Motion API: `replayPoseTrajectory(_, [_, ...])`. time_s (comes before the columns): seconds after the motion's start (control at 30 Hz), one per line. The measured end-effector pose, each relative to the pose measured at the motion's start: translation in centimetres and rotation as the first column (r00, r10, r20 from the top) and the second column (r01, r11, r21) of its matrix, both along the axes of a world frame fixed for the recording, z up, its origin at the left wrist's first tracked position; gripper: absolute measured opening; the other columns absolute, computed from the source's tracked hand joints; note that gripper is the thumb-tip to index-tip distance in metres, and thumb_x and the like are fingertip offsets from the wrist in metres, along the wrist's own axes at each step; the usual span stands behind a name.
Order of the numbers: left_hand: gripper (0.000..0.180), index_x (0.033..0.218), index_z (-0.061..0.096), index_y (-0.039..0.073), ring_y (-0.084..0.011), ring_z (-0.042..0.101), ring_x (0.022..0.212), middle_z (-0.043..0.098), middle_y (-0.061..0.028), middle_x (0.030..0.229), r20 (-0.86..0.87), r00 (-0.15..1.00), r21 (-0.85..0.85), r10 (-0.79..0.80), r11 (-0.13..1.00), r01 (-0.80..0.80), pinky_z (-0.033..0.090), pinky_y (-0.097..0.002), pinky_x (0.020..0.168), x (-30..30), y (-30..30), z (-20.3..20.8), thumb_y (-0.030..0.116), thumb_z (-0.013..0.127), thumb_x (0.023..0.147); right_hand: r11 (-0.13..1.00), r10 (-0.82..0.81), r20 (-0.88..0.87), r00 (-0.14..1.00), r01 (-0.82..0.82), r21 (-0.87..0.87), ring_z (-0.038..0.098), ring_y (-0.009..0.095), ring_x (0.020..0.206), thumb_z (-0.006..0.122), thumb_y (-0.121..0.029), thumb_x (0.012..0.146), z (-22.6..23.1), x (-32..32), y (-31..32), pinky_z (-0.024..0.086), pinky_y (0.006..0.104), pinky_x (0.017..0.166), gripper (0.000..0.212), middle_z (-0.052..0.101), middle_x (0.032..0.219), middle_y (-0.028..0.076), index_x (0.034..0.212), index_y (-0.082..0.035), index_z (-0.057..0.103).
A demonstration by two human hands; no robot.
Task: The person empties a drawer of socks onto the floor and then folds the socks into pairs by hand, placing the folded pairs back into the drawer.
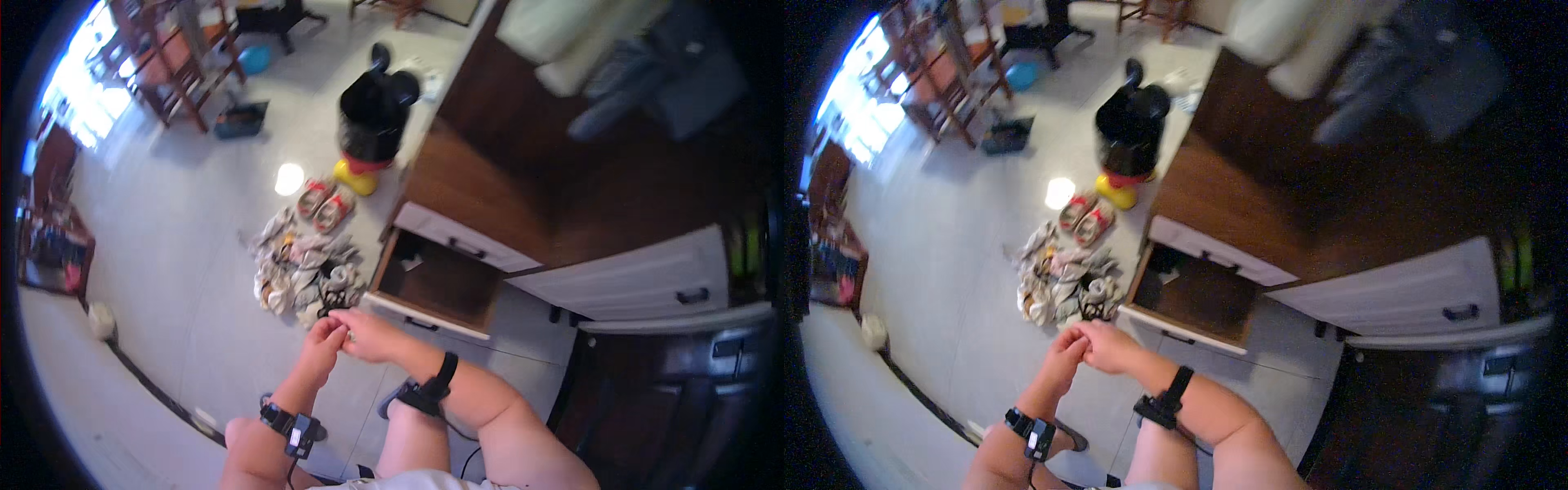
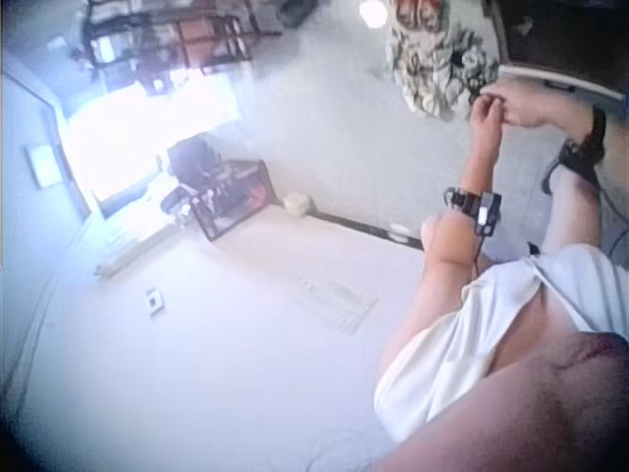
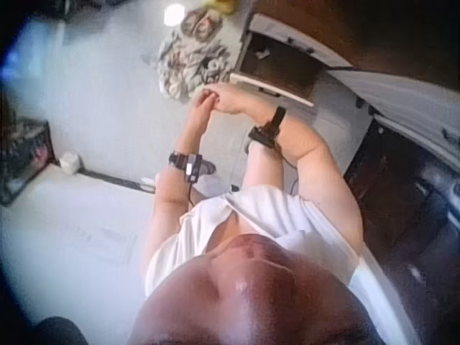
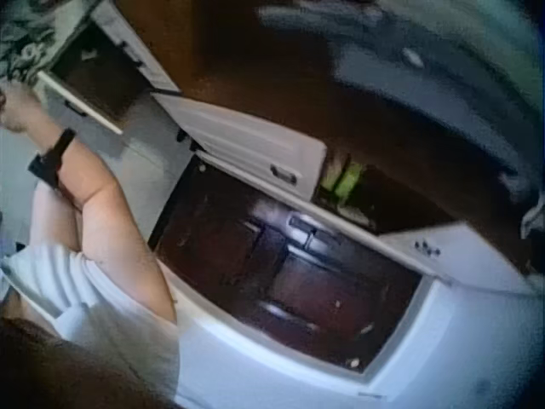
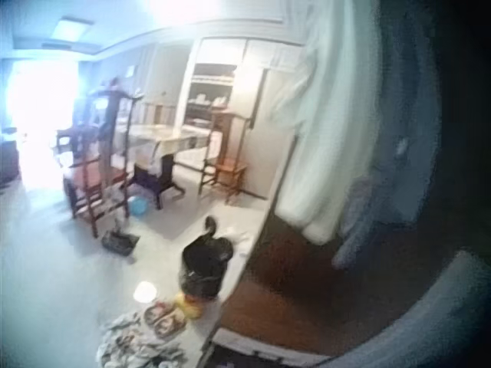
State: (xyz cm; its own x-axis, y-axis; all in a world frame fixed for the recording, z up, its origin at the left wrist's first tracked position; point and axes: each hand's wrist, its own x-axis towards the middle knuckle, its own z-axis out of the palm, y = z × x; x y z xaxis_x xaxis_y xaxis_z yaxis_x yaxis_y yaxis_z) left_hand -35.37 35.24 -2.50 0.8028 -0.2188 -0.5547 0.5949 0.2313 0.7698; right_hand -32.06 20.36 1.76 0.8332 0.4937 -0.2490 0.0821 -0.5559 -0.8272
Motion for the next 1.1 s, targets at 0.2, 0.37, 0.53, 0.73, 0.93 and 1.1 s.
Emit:
replayPoseTrajectory(0.2, [0.010,0.096,0.060,0.006,-0.0102,0.054,0.079,0.061,-0.0006,0.089,-0.052,0.923,-0.027,-0.382,0.924,0.381,0.044,-0.0244,0.068,-1.7,-10.0,18.5,0.013,0.057,0.090,0.923,-0.369,-0.095,0.924,0.377,0.079,0.059,0.030,0.099,0.066,-0.019,0.078,14.9,-8.9,-10.3,0.047,0.0375,0.087,0.053,0.059,0.114,0.015,0.127,-0.009,0.048])
replayPoseTrajectory(0.37, [0.015,0.100,0.059,0.003,-0.0112,0.056,0.082,0.062,-0.0020,0.092,0.024,0.683,0.030,-0.730,0.684,0.729,0.046,-0.0251,0.072,-1.6,-21.9,34.4,0.013,0.058,0.089,0.769,-0.575,-0.167,0.801,0.599,0.225,0.060,0.020,0.094,0.068,-0.023,0.080,30.5,-15.6,-22.4,0.049,0.0353,0.082,0.054,0.061,0.111,0.011,0.129,-0.009,0.048])
replayPoseTrajectory(0.53, [0.019,0.104,0.056,0.004,-0.0123,0.057,0.088,0.061,-0.0029,0.094,0.249,0.527,-0.041,-0.812,0.535,0.844,0.045,-0.0259,0.078,-1.8,-33.5,46.4,0.015,0.059,0.089,0.574,-0.817,0.041,0.575,0.818,-0.031,0.060,0.017,0.088,0.068,-0.024,0.081,43.8,-19.6,-35.0,0.050,0.0319,0.078,0.052,0.063,0.097,0.009,0.126,-0.007,0.050])
replayPoseTrajectory(0.73, [0.020,0.106,0.056,0.007,-0.0137,0.058,0.090,0.062,-0.0033,0.099,0.390,0.302,0.039,-0.870,0.343,0.939,0.045,-0.0283,0.081,-0.6,-41.0,52.5,0.018,0.057,0.089,0.434,-0.861,0.273,0.429,0.900,-0.044,0.062,0.023,0.092,0.068,-0.028,0.080,52.5,-20.8,-41.8,0.049,0.0337,0.081,0.052,0.064,0.101,0.013,0.124,-0.006,0.051])
replayPoseTrajectory(0.93, [0.024,0.108,0.056,0.007,-0.0131,0.057,0.089,0.061,-0.0030,0.100,0.549,0.111,0.109,-0.828,0.203,0.973,0.044,-0.0286,0.082,0.6,-48.5,57.2,0.024,0.057,0.090,0.354,-0.696,0.593,0.405,0.912,-0.207,0.054,0.036,0.108,0.068,-0.032,0.077,59.4,-21.6,-46.1,0.043,0.0409,0.093,0.058,0.058,0.116,0.021,0.123,-0.002,0.051])
replayPoseTrajectory(1.1, [0.027,0.110,0.056,0.008,-0.0130,0.058,0.092,0.062,-0.0036,0.102,0.530,0.035,0.188,-0.847,0.158,0.969,0.045,-0.0287,0.081,1.1,-54.0,57.7,0.025,0.061,0.089,0.024,-0.487,0.833,0.263,0.957,-0.288,0.044,0.036,0.120,0.069,-0.026,0.074,62.6,-23.3,-55.6,0.037,0.0421,0.100,0.063,0.050,0.126,0.020,0.126,0.000,0.046])
